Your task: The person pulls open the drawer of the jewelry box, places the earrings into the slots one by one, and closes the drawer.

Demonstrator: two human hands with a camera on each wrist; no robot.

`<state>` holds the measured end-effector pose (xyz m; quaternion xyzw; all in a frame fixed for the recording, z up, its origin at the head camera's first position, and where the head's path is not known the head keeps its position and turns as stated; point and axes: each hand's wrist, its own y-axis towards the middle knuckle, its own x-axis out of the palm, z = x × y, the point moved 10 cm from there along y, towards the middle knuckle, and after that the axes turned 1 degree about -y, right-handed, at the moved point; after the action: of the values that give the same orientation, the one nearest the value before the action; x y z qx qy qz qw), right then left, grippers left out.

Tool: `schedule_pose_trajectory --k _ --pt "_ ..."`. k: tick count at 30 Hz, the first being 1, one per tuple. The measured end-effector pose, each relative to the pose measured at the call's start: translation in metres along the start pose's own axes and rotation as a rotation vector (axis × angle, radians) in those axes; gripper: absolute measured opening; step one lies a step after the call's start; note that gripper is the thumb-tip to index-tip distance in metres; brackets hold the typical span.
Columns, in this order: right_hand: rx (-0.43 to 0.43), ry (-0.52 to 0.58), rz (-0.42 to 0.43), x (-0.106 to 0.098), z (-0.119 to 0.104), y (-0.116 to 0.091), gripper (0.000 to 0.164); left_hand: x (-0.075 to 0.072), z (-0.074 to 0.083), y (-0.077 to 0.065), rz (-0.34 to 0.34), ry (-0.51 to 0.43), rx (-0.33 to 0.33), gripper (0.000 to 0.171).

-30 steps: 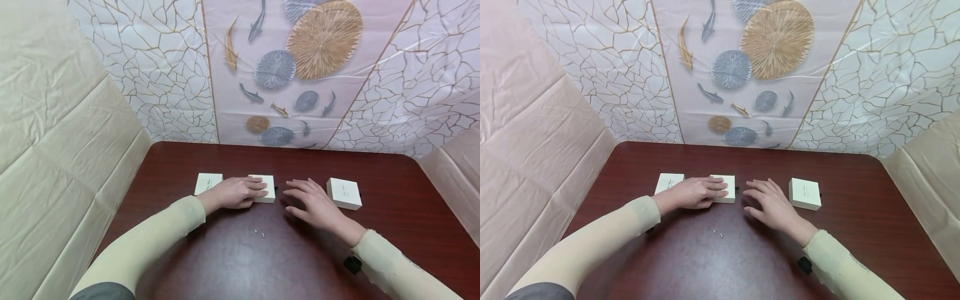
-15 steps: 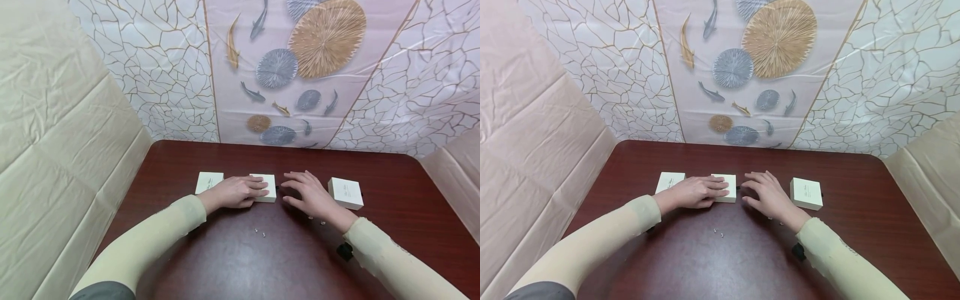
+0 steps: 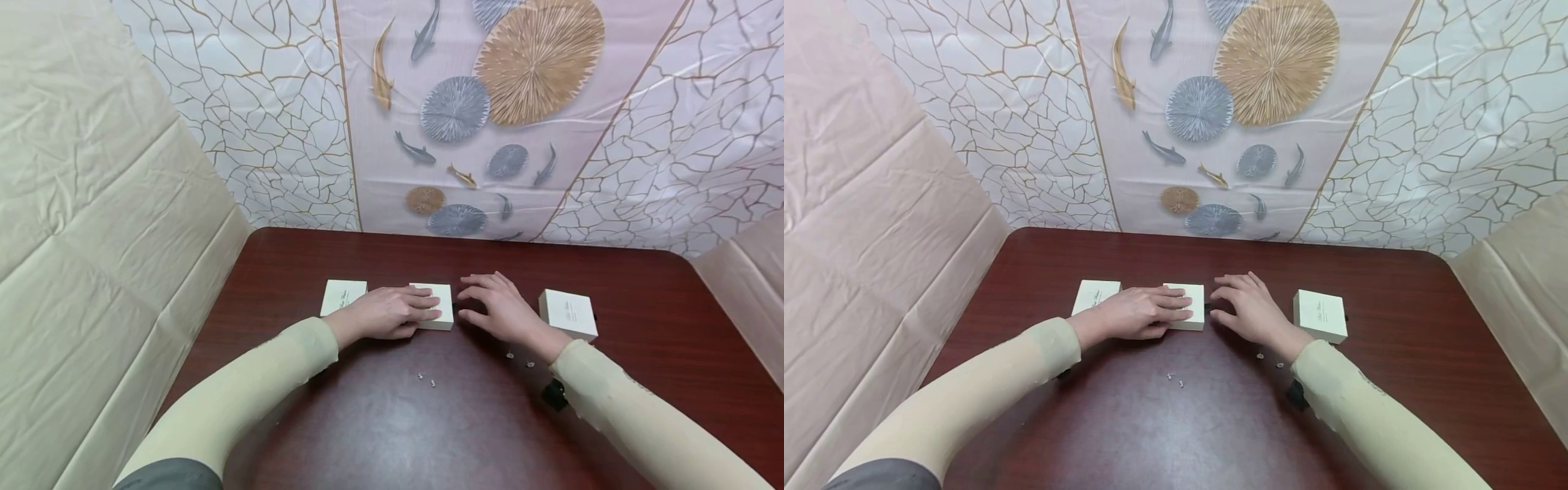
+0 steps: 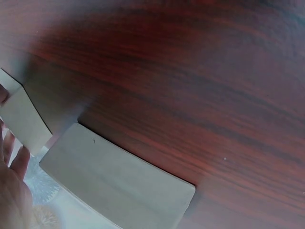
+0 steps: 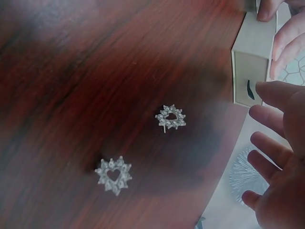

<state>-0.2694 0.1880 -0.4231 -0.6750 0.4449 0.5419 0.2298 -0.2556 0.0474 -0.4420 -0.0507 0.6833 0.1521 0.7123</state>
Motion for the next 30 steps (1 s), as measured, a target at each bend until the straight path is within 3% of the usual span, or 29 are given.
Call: schedule_pose_trajectory --k 18,30 --pt "-0.053 -0.010 0.035 0.016 0.002 0.014 0.007 0.000 0.000 -0.001 0.010 0.002 -0.010 0.049" --pt "-0.075 -0.030 0.039 0.019 -0.001 0.018 0.014 0.001 -0.002 -0.002 0.008 0.002 -0.010 0.050"
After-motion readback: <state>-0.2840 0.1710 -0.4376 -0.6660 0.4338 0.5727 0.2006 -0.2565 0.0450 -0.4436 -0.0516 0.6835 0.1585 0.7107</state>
